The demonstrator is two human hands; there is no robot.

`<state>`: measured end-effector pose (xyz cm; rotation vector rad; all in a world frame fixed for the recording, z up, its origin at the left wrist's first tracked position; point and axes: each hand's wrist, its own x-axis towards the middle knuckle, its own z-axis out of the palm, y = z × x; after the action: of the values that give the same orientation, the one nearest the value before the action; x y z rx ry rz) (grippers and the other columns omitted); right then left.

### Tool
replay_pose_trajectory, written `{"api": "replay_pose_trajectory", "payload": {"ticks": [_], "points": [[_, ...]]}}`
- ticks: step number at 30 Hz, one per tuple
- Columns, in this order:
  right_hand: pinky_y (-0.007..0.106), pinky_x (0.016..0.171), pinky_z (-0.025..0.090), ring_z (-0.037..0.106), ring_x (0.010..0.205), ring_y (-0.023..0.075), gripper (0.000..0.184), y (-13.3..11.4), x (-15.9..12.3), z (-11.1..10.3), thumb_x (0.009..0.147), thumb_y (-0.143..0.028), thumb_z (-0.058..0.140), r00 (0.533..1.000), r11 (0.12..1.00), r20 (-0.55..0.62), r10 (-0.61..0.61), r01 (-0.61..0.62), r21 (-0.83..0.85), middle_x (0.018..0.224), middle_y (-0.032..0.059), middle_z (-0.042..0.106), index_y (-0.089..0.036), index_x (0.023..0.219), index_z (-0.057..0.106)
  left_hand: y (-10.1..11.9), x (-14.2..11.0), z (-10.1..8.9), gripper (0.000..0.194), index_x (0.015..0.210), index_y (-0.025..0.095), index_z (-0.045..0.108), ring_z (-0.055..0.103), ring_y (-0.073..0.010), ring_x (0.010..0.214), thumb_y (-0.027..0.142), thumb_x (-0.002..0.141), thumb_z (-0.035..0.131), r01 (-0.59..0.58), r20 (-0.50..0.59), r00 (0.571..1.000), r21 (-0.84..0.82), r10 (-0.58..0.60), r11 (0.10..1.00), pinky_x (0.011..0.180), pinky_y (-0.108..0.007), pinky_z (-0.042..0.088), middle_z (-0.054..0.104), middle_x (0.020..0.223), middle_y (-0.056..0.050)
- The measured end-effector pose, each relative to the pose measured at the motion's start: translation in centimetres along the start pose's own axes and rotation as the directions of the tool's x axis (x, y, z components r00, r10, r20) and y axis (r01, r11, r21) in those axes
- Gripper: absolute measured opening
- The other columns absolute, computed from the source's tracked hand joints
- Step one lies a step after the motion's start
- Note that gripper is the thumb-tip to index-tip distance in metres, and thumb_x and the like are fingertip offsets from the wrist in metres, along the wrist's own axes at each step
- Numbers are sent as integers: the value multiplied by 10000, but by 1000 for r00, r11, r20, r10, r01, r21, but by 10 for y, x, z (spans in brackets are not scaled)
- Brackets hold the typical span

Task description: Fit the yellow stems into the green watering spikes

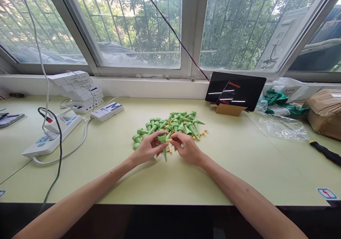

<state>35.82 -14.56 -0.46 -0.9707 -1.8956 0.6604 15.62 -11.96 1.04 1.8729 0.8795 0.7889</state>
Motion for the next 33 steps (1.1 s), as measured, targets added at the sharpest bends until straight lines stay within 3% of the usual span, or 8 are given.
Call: {"api": "replay_pose_trajectory", "payload": {"ticks": [16, 19, 23, 33], "points": [[233, 568, 377, 456, 511, 98, 374, 2, 0, -1, 1009, -295, 394, 998, 996, 52, -17, 22, -88, 568, -26, 537, -191, 656, 458, -1, 0, 1, 441, 1222, 193, 560, 465, -90, 445, 401, 841, 643, -1, 47, 999, -12, 1, 1000, 450, -197, 386, 506, 523, 74], [235, 564, 383, 481, 531, 104, 307, 2, 0, -1, 1000, -300, 423, 999, 996, 47, -9, 13, -83, 600, -20, 562, -186, 734, 526, -1, 1, 1, 445, 1223, 185, 558, 468, -91, 453, 402, 844, 643, 0, 45, 999, -11, 1, 1000, 457, -199, 392, 503, 524, 73], [235, 547, 395, 552, 594, 126, 147, 2, 1, -1, 966, -301, 501, 1000, 998, 20, -2, 3, -64, 668, -8, 605, -183, 995, 584, -1, 1, 0, 451, 1219, 177, 559, 475, -91, 456, 410, 843, 647, -4, 18, 1000, -2, 4, 1000, 460, -204, 404, 509, 539, 67], [237, 559, 410, 543, 577, 123, 124, 2, 1, -1, 966, -281, 502, 1000, 999, 25, 7, -6, -41, 642, -15, 581, -188, 927, 576, -2, 1, 1, 456, 1222, 175, 550, 464, -87, 445, 410, 843, 644, -4, 12, 1000, -4, 4, 1000, 451, -196, 391, 503, 531, 72]]}}
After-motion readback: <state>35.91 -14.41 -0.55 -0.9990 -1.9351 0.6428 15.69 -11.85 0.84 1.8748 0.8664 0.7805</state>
